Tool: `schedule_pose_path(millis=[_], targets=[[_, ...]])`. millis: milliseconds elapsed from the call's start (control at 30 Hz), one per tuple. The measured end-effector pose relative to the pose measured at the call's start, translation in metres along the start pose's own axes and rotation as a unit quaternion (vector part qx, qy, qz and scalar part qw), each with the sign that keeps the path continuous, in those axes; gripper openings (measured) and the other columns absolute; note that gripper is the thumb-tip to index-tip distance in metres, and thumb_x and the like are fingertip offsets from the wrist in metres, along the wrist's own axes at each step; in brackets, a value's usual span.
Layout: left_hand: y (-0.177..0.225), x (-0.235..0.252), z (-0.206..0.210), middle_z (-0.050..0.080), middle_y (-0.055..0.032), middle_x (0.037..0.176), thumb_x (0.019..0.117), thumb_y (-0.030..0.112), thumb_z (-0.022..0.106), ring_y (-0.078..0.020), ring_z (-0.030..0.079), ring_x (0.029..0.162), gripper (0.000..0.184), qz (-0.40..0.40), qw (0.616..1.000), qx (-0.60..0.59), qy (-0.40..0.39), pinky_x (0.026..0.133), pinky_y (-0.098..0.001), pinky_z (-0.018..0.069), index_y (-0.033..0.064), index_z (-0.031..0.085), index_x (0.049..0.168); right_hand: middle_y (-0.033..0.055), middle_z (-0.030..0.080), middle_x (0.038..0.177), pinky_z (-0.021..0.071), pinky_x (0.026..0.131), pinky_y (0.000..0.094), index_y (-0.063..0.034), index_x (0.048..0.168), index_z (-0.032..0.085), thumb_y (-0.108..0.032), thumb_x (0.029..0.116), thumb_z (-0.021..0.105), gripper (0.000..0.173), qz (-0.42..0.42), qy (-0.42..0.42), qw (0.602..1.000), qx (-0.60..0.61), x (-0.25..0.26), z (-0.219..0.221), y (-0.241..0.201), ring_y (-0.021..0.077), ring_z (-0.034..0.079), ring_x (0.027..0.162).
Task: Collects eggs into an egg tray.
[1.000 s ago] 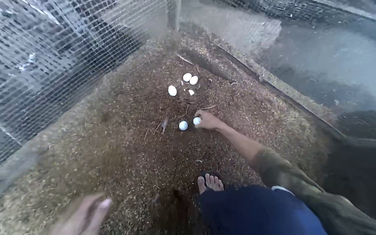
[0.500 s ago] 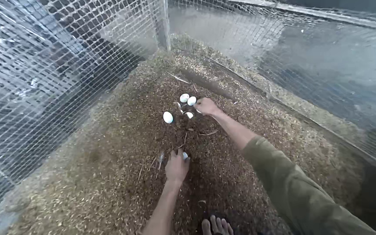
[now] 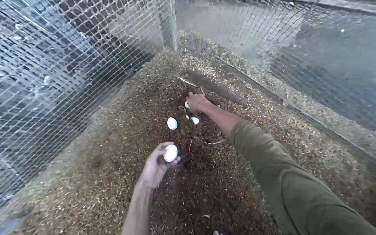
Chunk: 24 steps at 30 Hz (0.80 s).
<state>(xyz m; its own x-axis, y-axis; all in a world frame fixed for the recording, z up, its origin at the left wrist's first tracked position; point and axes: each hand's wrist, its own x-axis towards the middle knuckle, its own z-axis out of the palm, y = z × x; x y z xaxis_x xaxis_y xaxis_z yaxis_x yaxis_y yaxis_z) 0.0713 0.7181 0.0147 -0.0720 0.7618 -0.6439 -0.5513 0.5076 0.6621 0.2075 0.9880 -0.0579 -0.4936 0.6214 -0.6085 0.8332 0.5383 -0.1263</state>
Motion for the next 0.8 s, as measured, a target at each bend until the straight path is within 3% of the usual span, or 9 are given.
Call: schedule_pose_path(millis=[67, 133, 233, 300, 367, 467, 567, 667, 800], targets=[[0.012, 0.010, 0.006, 0.066, -0.0061, 0.080, 0.1109, 0.028, 0.026, -0.0187, 0.070, 0.067, 0.037, -0.014, 0.996, -0.037, 0.076, 0.062, -0.0331, 0.0622, 0.0078, 0.056, 0.102, 0.0240, 0.053, 0.144, 0.0498, 0.092, 0.0679, -0.0029, 0.146, 0.047, -0.029, 0.0946, 0.070, 0.062, -0.019, 0.013, 0.996, 0.081, -0.003, -0.002, 0.018, 0.0463, 0.061, 0.118], [0.019, 0.028, 0.012, 0.060, -0.0028, 0.069, 0.1118, 0.033, 0.035, -0.0153, 0.066, 0.060, 0.036, -0.042, 0.989, -0.011, 0.141, 0.058, -0.0295, 0.0601, 0.0100, 0.053, 0.091, 0.0253, 0.064, 0.127, 0.0529, 0.092, 0.0632, -0.0058, 0.147, 0.041, -0.026, 0.0991, 0.067, 0.058, -0.033, 0.041, 0.961, 0.270, -0.015, -0.004, 0.038, 0.0422, 0.067, 0.111], [0.025, 0.060, 0.017, 0.062, -0.0081, 0.091, 0.1072, 0.016, 0.047, -0.0163, 0.064, 0.072, 0.019, -0.035, 0.978, 0.137, 0.153, 0.063, -0.0295, 0.0564, 0.0048, 0.059, 0.116, 0.0253, 0.060, 0.132, 0.0581, 0.079, 0.0573, -0.0220, 0.156, 0.033, -0.019, 0.1042, 0.057, 0.057, -0.042, 0.032, 0.873, 0.484, -0.031, -0.010, 0.060, 0.0390, 0.069, 0.099], [0.028, 0.083, 0.020, 0.062, -0.0110, 0.102, 0.1047, 0.014, 0.052, -0.0160, 0.062, 0.077, 0.025, -0.018, 0.945, 0.291, 0.150, 0.068, -0.0313, 0.0537, 0.0046, 0.059, 0.126, 0.0234, 0.057, 0.137, 0.0576, 0.077, 0.0581, -0.0202, 0.148, 0.048, -0.018, 0.1042, 0.055, 0.045, -0.032, 0.037, 0.899, 0.436, -0.032, -0.010, 0.064, 0.0397, 0.067, 0.102], [0.027, 0.108, 0.023, 0.068, -0.0149, 0.104, 0.1028, 0.029, 0.057, -0.0236, 0.066, 0.083, 0.033, -0.005, 0.880, 0.436, 0.186, 0.077, -0.0438, 0.0551, 0.0065, 0.065, 0.125, 0.0268, 0.050, 0.142, 0.0555, 0.082, 0.0644, -0.0223, 0.140, 0.057, -0.028, 0.0994, 0.064, 0.041, 0.011, 0.060, 0.954, 0.294, -0.028, -0.005, 0.059, 0.0455, 0.064, 0.108], [0.032, 0.121, 0.041, 0.067, -0.0209, 0.125, 0.0962, 0.059, 0.059, -0.0398, 0.064, 0.117, 0.060, -0.043, 0.808, 0.553, 0.198, 0.097, -0.0641, 0.0485, 0.0102, 0.066, 0.130, 0.0307, 0.042, 0.151, 0.0531, 0.085, 0.0705, -0.0245, 0.142, 0.056, -0.049, 0.0932, 0.072, 0.057, 0.078, 0.072, 0.980, 0.166, -0.029, 0.008, 0.044, 0.0522, 0.063, 0.110], [0.035, 0.115, 0.057, 0.063, -0.0204, 0.133, 0.0923, 0.057, 0.064, -0.0404, 0.062, 0.121, 0.062, -0.076, 0.753, 0.621, 0.203, 0.095, -0.0637, 0.0504, 0.0114, 0.062, 0.135, 0.0281, 0.035, 0.158, 0.0523, 0.091, 0.0690, -0.0236, 0.153, 0.048, -0.053, 0.0919, 0.071, 0.071, 0.099, 0.042, 0.991, 0.084, -0.027, 0.009, 0.026, 0.0514, 0.060, 0.120], [0.037, 0.109, 0.064, 0.062, -0.0202, 0.134, 0.0926, 0.043, 0.065, -0.0393, 0.063, 0.120, 0.056, -0.094, 0.727, 0.653, 0.188, 0.093, -0.0610, 0.0522, 0.0084, 0.059, 0.136, 0.0323, 0.026, 0.161, 0.0528, 0.092, 0.0666, -0.0191, 0.156, 0.042, -0.043, 0.0894, 0.077, 0.079, 0.112, 0.009, 0.993, 0.039, -0.028, 0.004, 0.009, 0.0545, 0.058, 0.121], [0.047, 0.091, 0.065, 0.064, -0.0194, 0.132, 0.0940, 0.043, 0.064, -0.0384, 0.062, 0.121, 0.055, -0.062, 0.759, 0.627, 0.165, 0.095, -0.0599, 0.0513, 0.0093, 0.059, 0.137, 0.0323, 0.027, 0.161, 0.0522, 0.091, 0.0674, -0.0182, 0.155, 0.045, -0.032, 0.0886, 0.079, 0.075, 0.106, 0.013, 0.994, 0.000, -0.026, 0.000, 0.006, 0.0561, 0.058, 0.119]])
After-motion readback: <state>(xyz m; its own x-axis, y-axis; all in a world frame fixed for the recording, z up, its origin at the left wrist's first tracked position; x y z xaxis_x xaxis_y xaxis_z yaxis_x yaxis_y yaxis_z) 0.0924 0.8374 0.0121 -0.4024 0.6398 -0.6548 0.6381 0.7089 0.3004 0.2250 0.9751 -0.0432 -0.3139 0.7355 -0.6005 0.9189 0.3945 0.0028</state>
